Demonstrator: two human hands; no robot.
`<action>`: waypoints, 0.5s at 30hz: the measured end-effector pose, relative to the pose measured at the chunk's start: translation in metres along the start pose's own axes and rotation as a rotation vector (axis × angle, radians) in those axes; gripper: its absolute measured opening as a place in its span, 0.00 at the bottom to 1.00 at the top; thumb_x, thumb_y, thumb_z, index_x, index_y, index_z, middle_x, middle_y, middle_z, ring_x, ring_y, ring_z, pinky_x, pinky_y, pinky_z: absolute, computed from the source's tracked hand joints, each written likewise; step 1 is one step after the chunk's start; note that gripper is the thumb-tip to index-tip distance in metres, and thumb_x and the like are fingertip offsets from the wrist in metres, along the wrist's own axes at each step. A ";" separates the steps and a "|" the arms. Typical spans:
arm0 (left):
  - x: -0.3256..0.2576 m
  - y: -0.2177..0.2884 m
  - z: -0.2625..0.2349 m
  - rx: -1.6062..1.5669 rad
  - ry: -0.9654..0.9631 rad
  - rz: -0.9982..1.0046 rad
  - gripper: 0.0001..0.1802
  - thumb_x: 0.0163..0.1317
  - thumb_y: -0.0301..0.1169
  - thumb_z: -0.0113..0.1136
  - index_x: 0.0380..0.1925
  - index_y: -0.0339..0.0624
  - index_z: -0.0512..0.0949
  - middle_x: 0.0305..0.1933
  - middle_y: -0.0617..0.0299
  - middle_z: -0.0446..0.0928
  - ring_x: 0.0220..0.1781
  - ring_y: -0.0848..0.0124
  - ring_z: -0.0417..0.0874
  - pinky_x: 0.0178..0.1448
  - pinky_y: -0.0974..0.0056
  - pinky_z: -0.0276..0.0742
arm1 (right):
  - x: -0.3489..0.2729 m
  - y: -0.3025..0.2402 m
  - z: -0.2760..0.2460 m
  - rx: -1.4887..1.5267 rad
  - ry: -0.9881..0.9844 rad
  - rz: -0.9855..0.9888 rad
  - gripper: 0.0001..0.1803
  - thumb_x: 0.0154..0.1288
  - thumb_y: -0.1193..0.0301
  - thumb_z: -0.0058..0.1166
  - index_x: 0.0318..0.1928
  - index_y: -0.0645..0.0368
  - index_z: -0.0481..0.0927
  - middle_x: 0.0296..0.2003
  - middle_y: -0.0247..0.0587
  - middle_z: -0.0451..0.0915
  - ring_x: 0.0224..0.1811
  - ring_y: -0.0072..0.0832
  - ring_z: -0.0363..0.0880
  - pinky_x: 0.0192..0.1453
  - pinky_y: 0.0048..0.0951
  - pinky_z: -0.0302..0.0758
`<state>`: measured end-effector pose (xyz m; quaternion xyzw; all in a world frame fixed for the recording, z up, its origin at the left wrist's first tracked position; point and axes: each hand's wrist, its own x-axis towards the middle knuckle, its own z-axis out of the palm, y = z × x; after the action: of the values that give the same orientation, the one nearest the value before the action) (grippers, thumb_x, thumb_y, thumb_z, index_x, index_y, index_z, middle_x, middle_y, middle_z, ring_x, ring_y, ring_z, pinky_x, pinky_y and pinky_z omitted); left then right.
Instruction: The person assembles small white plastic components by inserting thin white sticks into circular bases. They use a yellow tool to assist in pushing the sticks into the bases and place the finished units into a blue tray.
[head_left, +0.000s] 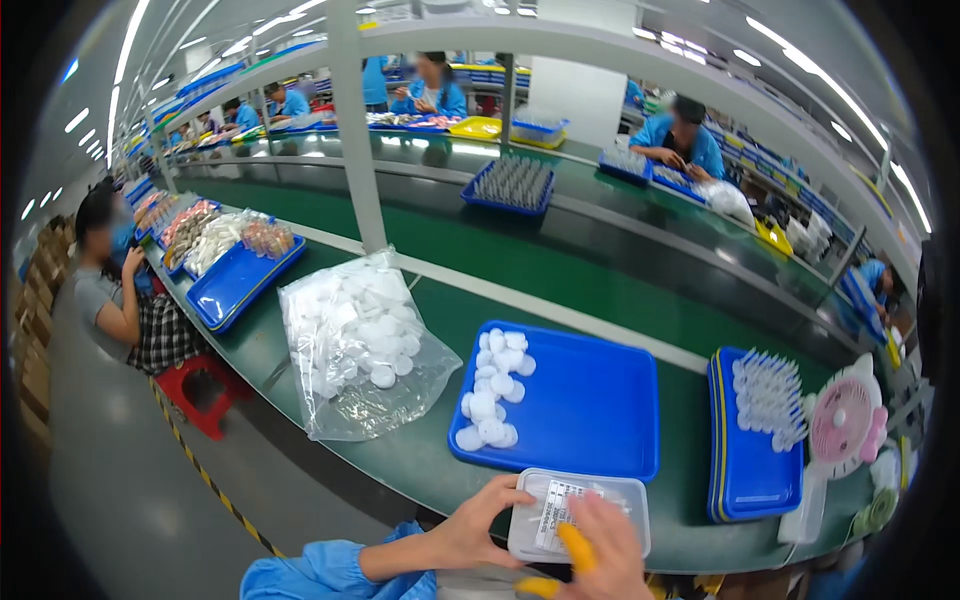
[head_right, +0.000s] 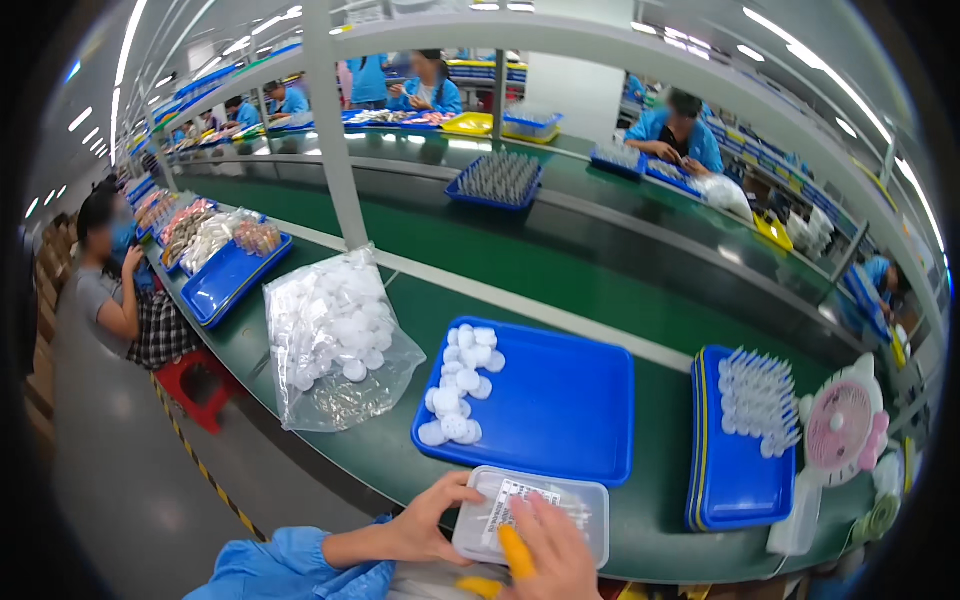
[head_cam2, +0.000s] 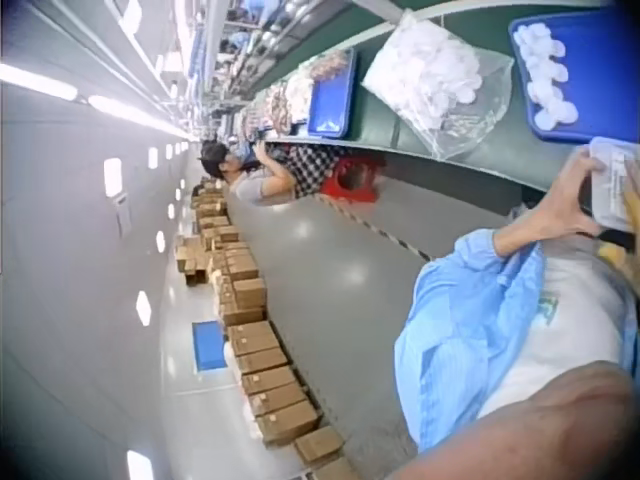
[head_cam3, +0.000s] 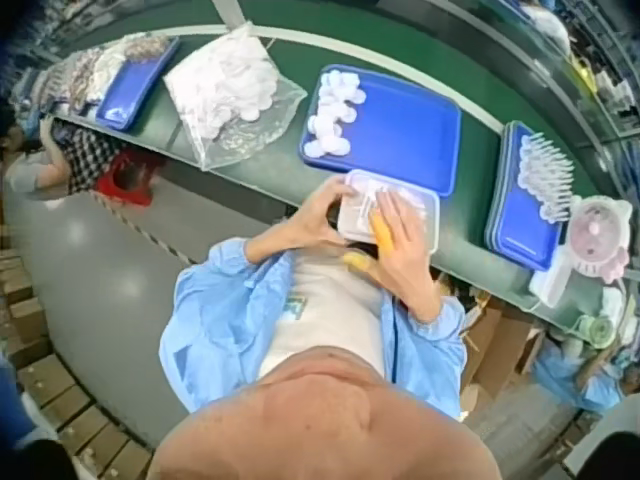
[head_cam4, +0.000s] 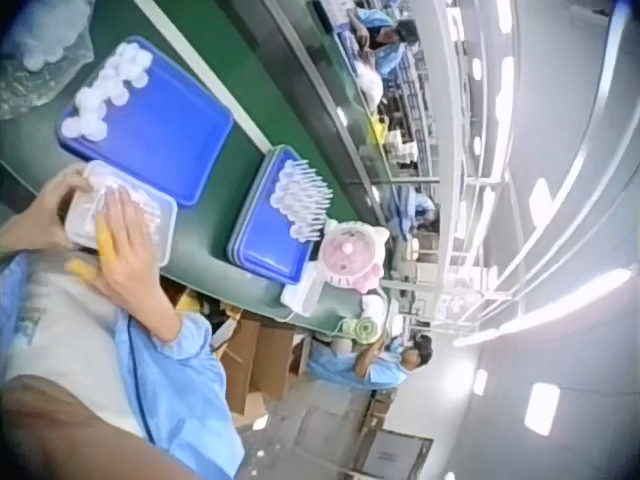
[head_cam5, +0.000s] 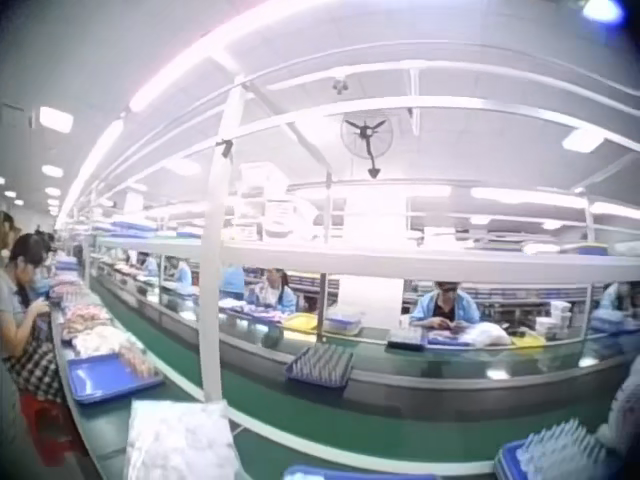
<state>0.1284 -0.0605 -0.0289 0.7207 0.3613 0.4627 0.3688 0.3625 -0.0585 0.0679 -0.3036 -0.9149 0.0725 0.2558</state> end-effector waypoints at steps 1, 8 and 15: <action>-0.004 -0.008 0.008 0.039 -0.032 -0.007 0.51 0.45 0.31 0.86 0.70 0.43 0.68 0.73 0.43 0.65 0.73 0.43 0.72 0.74 0.50 0.72 | -0.007 0.001 0.024 0.009 -0.055 0.050 0.46 0.51 0.50 0.74 0.63 0.68 0.76 0.73 0.58 0.70 0.75 0.57 0.69 0.76 0.53 0.68; 0.008 -0.007 0.008 0.244 -0.163 -0.118 0.59 0.47 0.25 0.81 0.79 0.39 0.57 0.73 0.38 0.64 0.71 0.37 0.72 0.70 0.48 0.76 | -0.019 0.014 0.062 -0.143 -0.023 0.044 0.24 0.48 0.69 0.61 0.48 0.66 0.85 0.63 0.64 0.79 0.68 0.57 0.78 0.74 0.50 0.74; 0.002 -0.012 0.011 0.175 -0.037 -0.260 0.77 0.38 0.34 0.91 0.82 0.32 0.45 0.74 0.33 0.67 0.72 0.38 0.75 0.71 0.48 0.76 | -0.012 0.023 0.065 0.044 0.179 0.039 0.28 0.43 0.78 0.63 0.51 0.68 0.85 0.58 0.56 0.84 0.60 0.53 0.85 0.64 0.48 0.83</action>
<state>0.1374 -0.0555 -0.0424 0.7057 0.4836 0.3645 0.3678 0.3497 -0.0455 0.0005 -0.3208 -0.8805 0.0701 0.3419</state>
